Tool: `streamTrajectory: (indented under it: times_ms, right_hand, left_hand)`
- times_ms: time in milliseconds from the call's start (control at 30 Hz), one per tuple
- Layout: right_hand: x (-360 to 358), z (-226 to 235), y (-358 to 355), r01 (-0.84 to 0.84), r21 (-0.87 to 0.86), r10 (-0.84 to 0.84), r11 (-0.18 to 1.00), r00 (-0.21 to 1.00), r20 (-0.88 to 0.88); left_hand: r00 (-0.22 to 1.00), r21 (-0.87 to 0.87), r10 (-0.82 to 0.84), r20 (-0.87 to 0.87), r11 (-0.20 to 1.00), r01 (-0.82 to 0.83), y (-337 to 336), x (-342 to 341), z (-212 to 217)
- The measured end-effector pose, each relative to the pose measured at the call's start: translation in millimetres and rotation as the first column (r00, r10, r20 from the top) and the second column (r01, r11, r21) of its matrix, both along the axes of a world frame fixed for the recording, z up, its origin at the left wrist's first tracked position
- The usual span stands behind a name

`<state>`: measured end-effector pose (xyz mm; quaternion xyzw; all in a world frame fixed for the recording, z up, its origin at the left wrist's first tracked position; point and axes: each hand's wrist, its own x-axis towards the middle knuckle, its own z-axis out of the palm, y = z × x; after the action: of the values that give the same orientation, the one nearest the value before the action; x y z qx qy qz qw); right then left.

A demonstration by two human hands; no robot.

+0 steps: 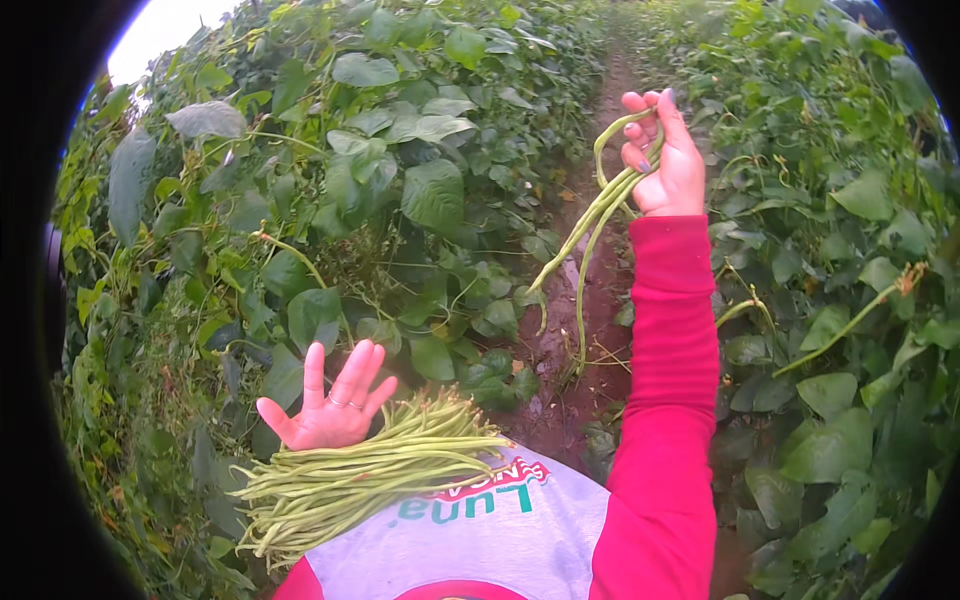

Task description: The person walks through a field of green bean plants, picking long green beans by hand and holding them in a growing bundle. The person moves along a narrow muddy path between rows of plants, repeatedly reaching into the foliage to detach beans and add them to the hand-held bunch.

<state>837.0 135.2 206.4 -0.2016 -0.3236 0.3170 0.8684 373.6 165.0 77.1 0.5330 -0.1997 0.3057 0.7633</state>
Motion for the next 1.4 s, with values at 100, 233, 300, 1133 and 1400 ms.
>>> streamTrajectory:
  times_ms: [100,233,300,1133,1400]
  right_hand:
    - [10,-20,-9,0.375,-0.243,-0.352,0.895,0.926,0.135]
    - [24,-25,-27,0.508,-0.031,-0.509,0.861,0.856,-0.091]
    - [-33,5,-27,0.449,0.192,-0.429,0.873,0.893,-0.137]
    - [-190,-195,-161,-0.469,-0.019,0.469,0.883,0.879,0.082]
    - [-90,-357,-200,0.045,-0.592,-0.294,0.805,0.896,-0.333]
  left_hand:
    - [0.996,-0.037,-0.088,0.006,0.995,0.088,2,8,2]
    - [0.969,-0.268,-0.244,-0.043,0.937,0.224,4,27,1]
    - [0.951,-0.367,-0.308,-0.038,0.889,0.274,3,35,2]
    - [0.419,0.489,-0.904,0.079,0.402,0.774,15,130,-21]
    - [0.606,0.366,-0.795,0.015,0.568,0.737,34,88,-39]
